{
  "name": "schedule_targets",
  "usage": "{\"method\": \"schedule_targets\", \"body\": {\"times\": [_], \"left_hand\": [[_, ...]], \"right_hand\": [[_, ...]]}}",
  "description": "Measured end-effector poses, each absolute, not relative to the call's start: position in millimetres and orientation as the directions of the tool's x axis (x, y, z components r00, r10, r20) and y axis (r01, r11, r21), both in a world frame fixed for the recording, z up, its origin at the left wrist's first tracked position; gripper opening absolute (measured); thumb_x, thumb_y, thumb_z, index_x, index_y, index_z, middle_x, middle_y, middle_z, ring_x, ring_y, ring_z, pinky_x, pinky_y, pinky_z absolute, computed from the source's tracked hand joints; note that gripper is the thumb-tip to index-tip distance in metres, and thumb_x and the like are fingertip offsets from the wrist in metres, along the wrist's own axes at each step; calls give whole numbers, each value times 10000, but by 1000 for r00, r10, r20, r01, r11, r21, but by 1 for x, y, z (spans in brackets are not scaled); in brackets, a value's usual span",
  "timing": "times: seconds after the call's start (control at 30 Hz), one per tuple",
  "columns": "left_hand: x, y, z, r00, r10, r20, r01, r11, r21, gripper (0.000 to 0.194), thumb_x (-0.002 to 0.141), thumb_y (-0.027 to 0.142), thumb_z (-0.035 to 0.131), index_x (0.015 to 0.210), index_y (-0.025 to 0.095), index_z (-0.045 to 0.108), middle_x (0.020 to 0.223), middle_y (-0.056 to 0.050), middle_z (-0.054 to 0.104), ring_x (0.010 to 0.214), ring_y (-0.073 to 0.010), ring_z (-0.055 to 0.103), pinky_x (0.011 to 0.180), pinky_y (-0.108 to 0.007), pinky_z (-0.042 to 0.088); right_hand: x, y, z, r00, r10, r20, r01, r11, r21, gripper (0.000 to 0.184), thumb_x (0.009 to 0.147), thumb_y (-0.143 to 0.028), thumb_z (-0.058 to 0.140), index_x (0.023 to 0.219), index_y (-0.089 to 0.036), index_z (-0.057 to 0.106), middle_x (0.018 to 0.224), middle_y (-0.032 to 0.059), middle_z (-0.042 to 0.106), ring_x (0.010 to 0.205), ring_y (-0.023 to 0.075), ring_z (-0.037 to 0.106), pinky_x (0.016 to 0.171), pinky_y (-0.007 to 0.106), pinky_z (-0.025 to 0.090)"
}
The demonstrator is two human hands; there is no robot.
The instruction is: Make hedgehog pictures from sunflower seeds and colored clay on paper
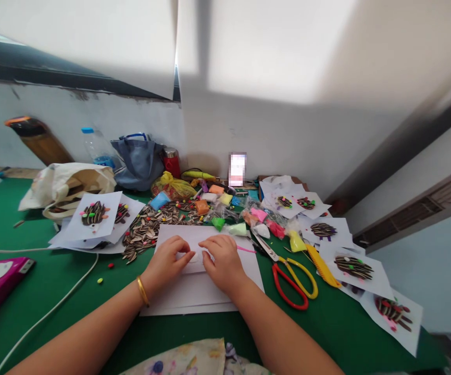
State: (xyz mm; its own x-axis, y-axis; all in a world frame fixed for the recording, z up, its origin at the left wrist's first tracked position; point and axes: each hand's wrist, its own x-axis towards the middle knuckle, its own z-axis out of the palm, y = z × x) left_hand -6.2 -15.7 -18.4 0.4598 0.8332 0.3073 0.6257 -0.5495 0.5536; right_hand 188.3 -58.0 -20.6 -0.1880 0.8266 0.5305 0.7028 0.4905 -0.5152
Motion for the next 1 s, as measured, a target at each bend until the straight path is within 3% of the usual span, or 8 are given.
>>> {"method": "schedule_targets", "body": {"times": [0.07,0.23,0.4,1.0], "left_hand": [[-6,-15,-19,465,834,299,626,-548,555,83,848,262,621,837,203,678,838,-41,629,800,-188,582,738,-316,433],[-4,-16,-20,503,823,263,658,-562,502,203,902,293,554,774,212,689,813,-42,636,781,-184,591,724,-312,412],[-3,-17,-23,487,836,251,689,-545,479,42,804,228,674,840,221,694,886,-37,638,844,-197,592,770,-324,405],[0,-17,-30,529,816,233,682,-572,456,121,829,215,644,902,246,736,900,-40,661,885,-203,607,871,-373,385]], "right_hand": [[189,-58,-21,-188,826,532,704,491,-513,252,870,-154,551,1077,-229,674,1011,65,669,978,228,573,910,414,409],[188,-57,-22,-188,832,523,711,482,-512,242,866,-148,560,1063,-223,678,1009,67,670,982,230,574,909,407,407],[188,-57,-23,-190,836,514,710,479,-517,238,858,-138,574,1052,-222,682,1002,60,673,978,223,577,904,398,402],[187,-57,-25,-187,851,490,709,462,-532,228,858,-148,569,1036,-226,687,1004,58,678,989,224,574,918,407,398]]}}
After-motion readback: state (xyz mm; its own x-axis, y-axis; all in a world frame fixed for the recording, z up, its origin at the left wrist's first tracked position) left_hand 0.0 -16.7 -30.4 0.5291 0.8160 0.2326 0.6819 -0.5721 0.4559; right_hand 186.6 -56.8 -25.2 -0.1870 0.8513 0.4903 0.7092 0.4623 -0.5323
